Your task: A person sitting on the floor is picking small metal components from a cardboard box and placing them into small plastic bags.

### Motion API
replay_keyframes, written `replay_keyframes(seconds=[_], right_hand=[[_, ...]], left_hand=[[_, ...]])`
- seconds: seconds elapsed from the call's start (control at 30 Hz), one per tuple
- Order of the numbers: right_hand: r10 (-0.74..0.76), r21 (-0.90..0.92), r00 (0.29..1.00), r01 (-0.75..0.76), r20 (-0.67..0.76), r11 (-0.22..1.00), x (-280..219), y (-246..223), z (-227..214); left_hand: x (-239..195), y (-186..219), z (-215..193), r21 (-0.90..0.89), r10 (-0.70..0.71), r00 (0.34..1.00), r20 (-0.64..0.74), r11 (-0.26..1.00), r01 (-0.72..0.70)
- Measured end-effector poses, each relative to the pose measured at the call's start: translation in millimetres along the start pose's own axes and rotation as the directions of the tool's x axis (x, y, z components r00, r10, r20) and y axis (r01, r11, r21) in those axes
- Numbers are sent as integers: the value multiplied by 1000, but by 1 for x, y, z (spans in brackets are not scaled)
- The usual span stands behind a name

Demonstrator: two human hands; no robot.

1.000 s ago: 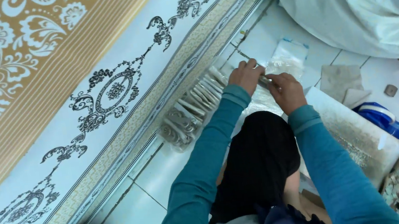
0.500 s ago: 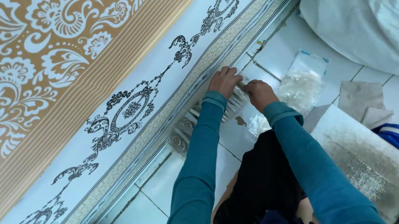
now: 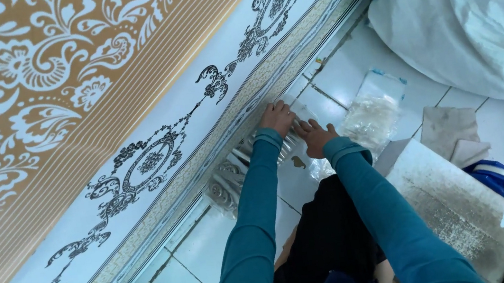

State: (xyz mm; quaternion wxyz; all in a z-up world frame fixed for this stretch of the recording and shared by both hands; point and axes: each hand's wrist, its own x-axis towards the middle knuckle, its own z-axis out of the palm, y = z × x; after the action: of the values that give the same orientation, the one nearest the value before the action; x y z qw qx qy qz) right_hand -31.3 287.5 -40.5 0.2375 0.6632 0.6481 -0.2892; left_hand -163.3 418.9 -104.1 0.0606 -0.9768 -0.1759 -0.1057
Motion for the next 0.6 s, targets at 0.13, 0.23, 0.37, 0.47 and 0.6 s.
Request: replay_keyframes(seconds=[0.13, 0.23, 0.37, 0.47, 0.6], right_hand=[[39, -42, 999, -38, 27, 998, 8, -1, 6], [29, -46, 1000, -29, 4, 999, 8, 7, 9], [14, 449, 955, 126, -295, 885, -31, 18, 0], [252, 717, 776, 336, -578, 611, -82, 41, -16], [588, 768, 495, 380, -639, 515, -149, 102, 7]], left_hand=[[6, 13, 7, 30, -56, 984, 167, 998, 52], [10, 23, 13, 75, -112, 944, 309, 993, 93], [18, 33, -14, 71, -199, 930, 309, 980, 186], [56, 42, -19, -60, -239, 962, 132, 967, 249], [119, 102, -78, -356, -233, 971, 54, 904, 236]])
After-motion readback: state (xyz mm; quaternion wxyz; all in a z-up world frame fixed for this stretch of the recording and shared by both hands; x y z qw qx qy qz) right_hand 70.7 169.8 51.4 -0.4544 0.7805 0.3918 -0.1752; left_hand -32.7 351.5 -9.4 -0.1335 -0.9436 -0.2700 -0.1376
